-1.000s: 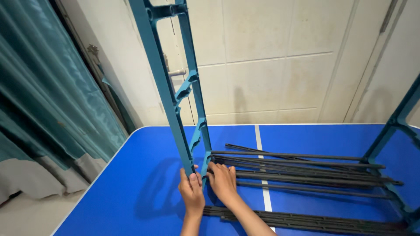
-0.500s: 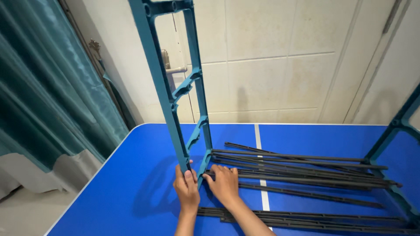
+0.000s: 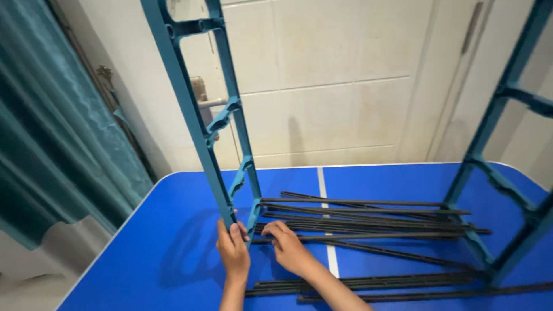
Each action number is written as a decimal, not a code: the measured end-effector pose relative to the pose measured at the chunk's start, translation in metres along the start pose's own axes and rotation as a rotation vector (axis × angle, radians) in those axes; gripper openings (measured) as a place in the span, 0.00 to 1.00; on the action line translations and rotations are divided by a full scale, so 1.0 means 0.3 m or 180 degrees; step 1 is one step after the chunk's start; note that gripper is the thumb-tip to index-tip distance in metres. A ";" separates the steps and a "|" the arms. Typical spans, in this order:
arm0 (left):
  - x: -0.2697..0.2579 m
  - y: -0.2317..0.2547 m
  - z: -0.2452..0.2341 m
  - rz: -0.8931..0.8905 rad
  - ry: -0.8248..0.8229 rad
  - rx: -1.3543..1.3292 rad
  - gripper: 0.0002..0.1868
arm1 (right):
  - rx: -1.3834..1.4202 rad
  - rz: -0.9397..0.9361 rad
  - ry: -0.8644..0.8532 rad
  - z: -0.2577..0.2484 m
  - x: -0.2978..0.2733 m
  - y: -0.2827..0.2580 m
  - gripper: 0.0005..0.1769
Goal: The person disassembles a blue plastic drying rack by removing the black horizontal rods one by one from the side frames. The rods are then gathered and placed on the blue table surface.
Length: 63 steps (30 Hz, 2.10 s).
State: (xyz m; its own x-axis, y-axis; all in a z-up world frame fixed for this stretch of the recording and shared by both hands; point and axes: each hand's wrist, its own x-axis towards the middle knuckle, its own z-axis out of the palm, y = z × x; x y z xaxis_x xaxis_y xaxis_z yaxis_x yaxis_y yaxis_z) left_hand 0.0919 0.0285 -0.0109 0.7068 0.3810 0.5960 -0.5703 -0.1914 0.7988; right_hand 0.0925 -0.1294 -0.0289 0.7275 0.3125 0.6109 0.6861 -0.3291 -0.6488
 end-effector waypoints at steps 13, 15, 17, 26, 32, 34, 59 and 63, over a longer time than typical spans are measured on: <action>-0.051 0.177 0.023 0.1856 0.0811 0.1764 0.30 | -0.1727 0.0854 0.1062 -0.652 -0.324 -0.064 0.12; -0.064 0.210 0.051 0.2131 0.0194 0.1559 0.25 | -0.2269 0.1067 0.1327 -0.742 -0.392 -0.067 0.11; -0.085 0.224 0.099 0.2325 -0.0517 0.1531 0.23 | -0.2649 0.1194 0.1347 -0.811 -0.445 -0.062 0.11; -0.214 0.159 0.435 0.1035 -0.2709 0.2027 0.18 | -0.4072 0.0991 0.1249 -0.919 -0.569 0.058 0.26; -0.221 0.103 0.449 0.0850 -0.2751 0.1868 0.08 | -0.4467 0.1407 0.0648 -0.954 -0.561 0.135 0.22; -0.215 0.102 0.442 0.0705 -0.2723 0.1746 0.08 | -0.4872 0.1315 0.0408 -0.962 -0.543 0.168 0.16; -0.195 0.063 0.380 0.0413 -0.2676 0.1540 0.11 | -0.6643 0.1727 -0.0586 -0.846 -0.524 0.370 0.07; -0.197 0.095 0.386 0.0220 -0.2732 0.1471 0.15 | -0.4919 0.2203 -0.0327 -0.880 -0.484 0.298 0.06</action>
State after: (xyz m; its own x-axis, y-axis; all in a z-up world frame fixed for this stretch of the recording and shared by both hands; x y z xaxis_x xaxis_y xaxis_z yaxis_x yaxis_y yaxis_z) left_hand 0.0825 -0.1042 -0.0138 0.8468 -0.3973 0.3537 -0.5311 -0.5940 0.6042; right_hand 0.0486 -0.4393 -0.0558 0.9092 -0.2201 0.3535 -0.3308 -0.8974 0.2921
